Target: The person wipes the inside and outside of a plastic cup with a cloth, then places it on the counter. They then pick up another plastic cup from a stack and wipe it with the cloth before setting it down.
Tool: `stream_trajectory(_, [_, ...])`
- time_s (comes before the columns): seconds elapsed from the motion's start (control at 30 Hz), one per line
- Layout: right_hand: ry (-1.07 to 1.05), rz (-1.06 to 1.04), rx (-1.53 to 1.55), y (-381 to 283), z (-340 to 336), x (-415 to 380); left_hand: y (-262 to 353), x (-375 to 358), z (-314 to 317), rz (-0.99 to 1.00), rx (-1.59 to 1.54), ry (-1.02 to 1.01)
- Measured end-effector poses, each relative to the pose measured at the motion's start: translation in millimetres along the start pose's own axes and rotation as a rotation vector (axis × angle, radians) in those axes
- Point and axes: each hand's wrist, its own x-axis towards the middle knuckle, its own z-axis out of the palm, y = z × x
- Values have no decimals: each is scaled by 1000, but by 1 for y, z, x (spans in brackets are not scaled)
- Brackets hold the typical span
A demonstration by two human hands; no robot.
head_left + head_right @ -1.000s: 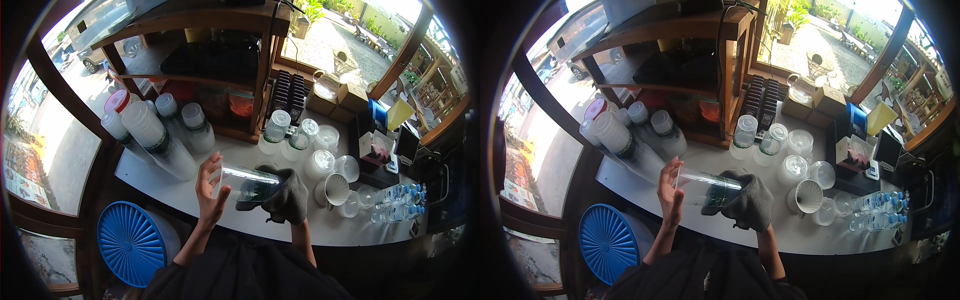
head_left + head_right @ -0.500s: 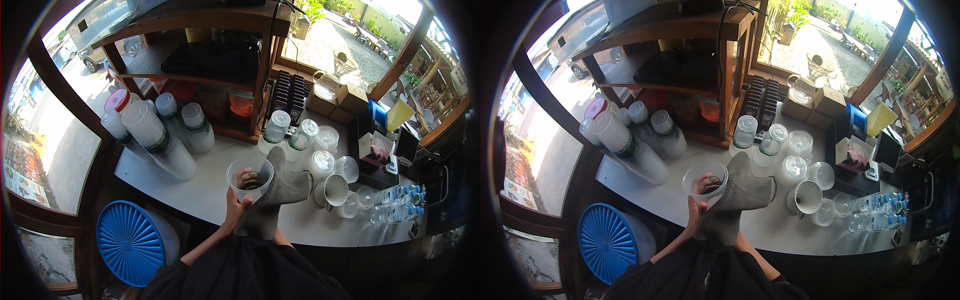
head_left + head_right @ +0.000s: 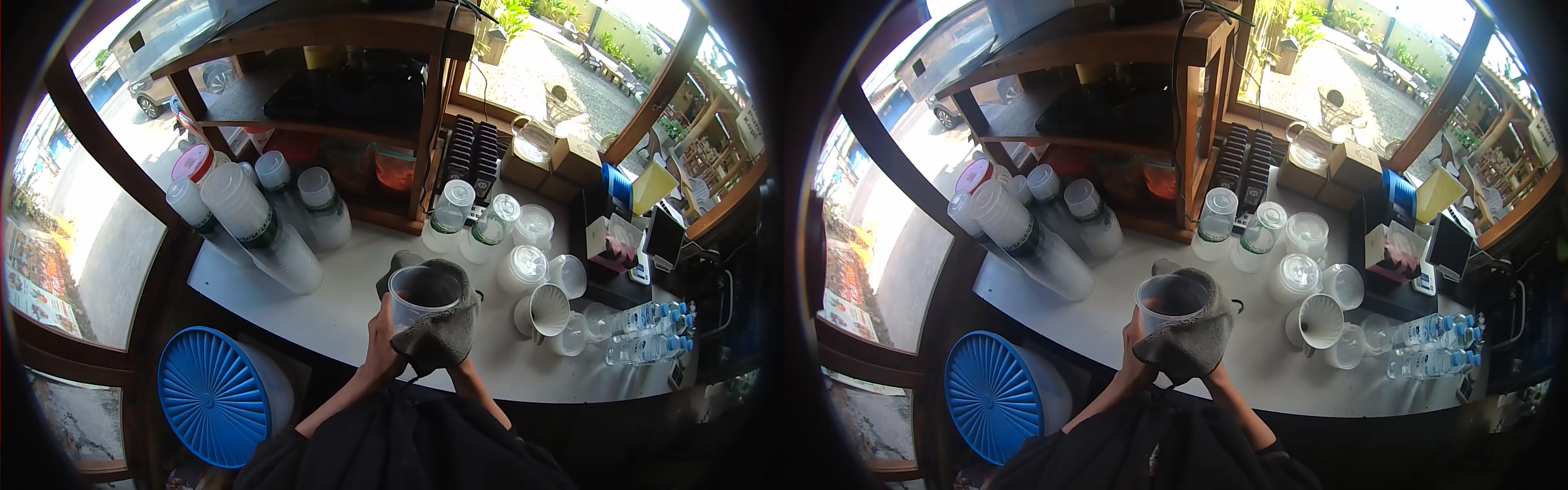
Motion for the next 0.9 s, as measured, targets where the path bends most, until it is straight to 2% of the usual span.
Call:
stream_trajectory(0.1, [-177,-221,-269,-50,5,31,-8,1,-5,76,-61,-36])
stream_trajectory(0.13, [-195,-204,-165,-55,7,27,-10,0,-7,89,-84,-55])
stream_trajectory(0.23, [-293,-124,87,-74,9,21,-16,-4,-11,-79,-216,-221])
stream_trajectory(0.27, [-299,-33,123,-78,5,21,-23,-7,-14,-140,-266,-285])
stream_trajectory(0.3, [-301,60,161,-83,2,20,-31,-6,-19,-234,-291,-442])
stream_trajectory(0.33, [-297,152,198,-88,-2,19,-35,-8,-21,-333,-402,-483])
stream_trajectory(0.4, [-255,184,244,-43,-19,20,-31,-11,-24,-533,-625,-558])
stream_trajectory(0.47, [-219,215,289,1,-35,23,-43,-9,-22,-478,-644,-569])
stream_trajectory(0.53, [-243,102,202,0,-33,29,-50,-3,-19,-470,-656,-591])
stream_trajectory(0.57, [-284,-20,90,-23,-22,36,-50,1,-17,-490,-660,-605])
stream_trajectory(0.6, [-235,-73,-10,-54,-8,32,-45,7,-14,-529,-567,-509])
stream_trajectory(0.63, [-183,-122,-112,-86,5,27,-64,16,-23,-528,-347,-538])
stream_trajectory(0.67, [-147,-161,-169,-96,11,29,-84,24,-32,-521,-127,-562])
stream_trajectory(0.77, [-61,-210,-256,-90,14,27,-28,11,-32,-105,-114,-258])
stream_trajectory(0.8, [-44,-209,-274,-80,15,25,-20,5,-24,-73,-107,-205])
stream_trajectory(0.87, [-31,-199,-319,-63,20,18,-22,-4,-10,94,138,-151])
stream_trajectory(0.9, [-39,-186,-354,-58,25,15,-25,-7,0,95,36,-85])
